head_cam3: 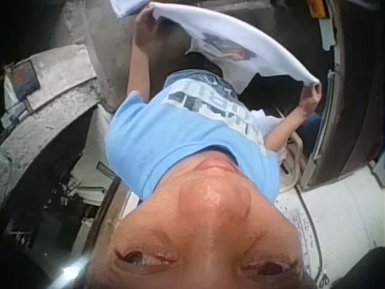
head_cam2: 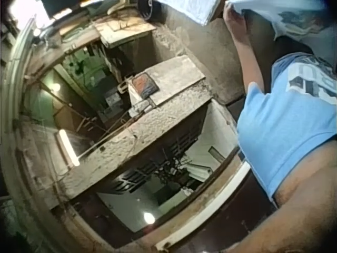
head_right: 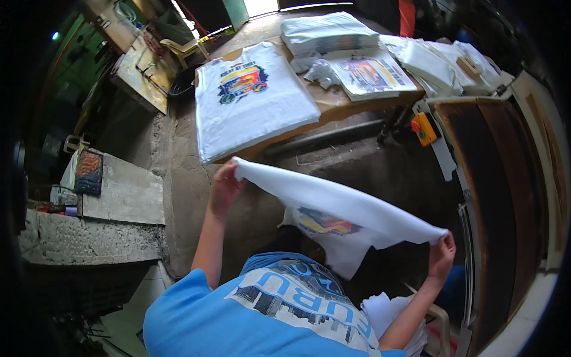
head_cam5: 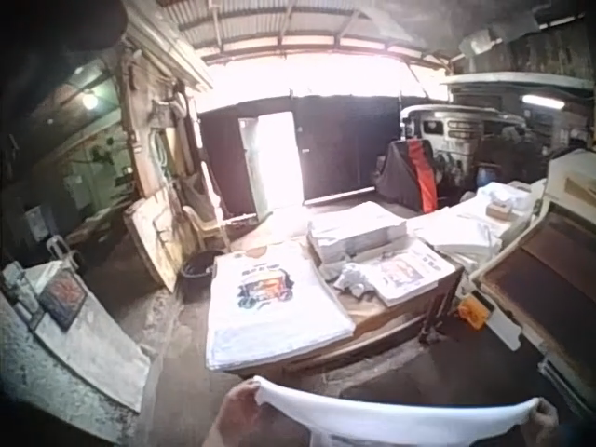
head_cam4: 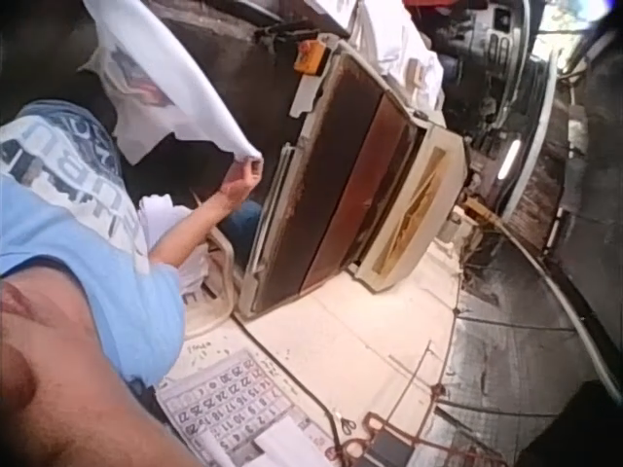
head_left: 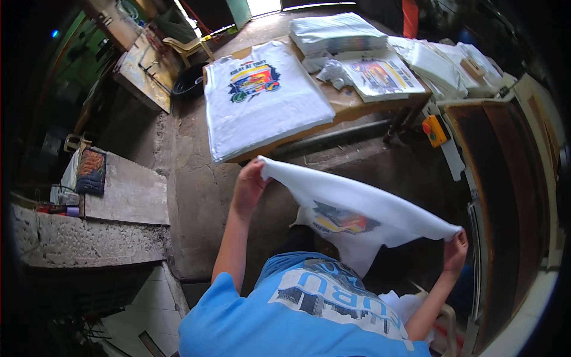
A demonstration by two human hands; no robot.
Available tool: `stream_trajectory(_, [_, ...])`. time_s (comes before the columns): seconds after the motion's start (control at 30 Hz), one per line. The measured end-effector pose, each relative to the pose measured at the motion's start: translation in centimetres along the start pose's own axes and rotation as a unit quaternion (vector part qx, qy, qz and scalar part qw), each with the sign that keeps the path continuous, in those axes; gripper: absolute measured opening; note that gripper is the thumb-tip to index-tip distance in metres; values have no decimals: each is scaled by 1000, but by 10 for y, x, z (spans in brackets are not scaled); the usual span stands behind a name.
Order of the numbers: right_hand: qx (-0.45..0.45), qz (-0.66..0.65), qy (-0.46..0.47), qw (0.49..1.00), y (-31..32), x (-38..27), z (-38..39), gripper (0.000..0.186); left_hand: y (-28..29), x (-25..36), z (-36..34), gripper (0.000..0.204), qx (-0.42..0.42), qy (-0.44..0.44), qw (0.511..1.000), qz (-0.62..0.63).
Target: The recorder is preparing and arranging white t-shirts and graphic transfer papers on a heat press machine in a workshop.
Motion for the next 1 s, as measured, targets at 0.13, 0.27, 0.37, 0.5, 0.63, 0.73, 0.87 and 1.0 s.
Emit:
stream_trajectory(0.13, [-64,-50,76,994,-93,-39,-66,26,-2,107,12,17,-79,-133,987,31])
stream_trajectory(0.27, [-128,-46,99,986,-185,-59,-128,31,30,204,39,15,14,-271,963,11])
stream_trajectory(0.37, [-238,-75,115,961,-268,-63,-172,35,47,263,58,14,43,-329,943,-30])
stream_trajectory(0.5, [-249,-96,136,954,-370,-64,-228,36,61,328,61,16,35,-374,926,-43])
stream_trajectory(0.63, [-323,-47,118,938,-493,-43,-294,32,84,393,10,22,2,-378,922,-88])
stream_trajectory(0.73, [-460,36,70,884,-591,7,-340,27,120,423,-87,23,31,-264,953,-145])
stream_trajectory(0.87, [-397,50,-40,916,-691,82,-418,17,176,471,-201,17,260,-169,931,-194])
stream_trajectory(1.0, [-382,-90,56,918,-764,58,-464,15,128,574,-243,17,156,-379,901,-139])
Point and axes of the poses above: each hand's wrist, its own z-axis away from the middle knuckle, its own y-axis out of the back of the hand, x = y × z, the point moved 7 cm from there along -z, towards the middle knuckle, and after that the axes turned 6 degrees about y, right-handed, at the moved point
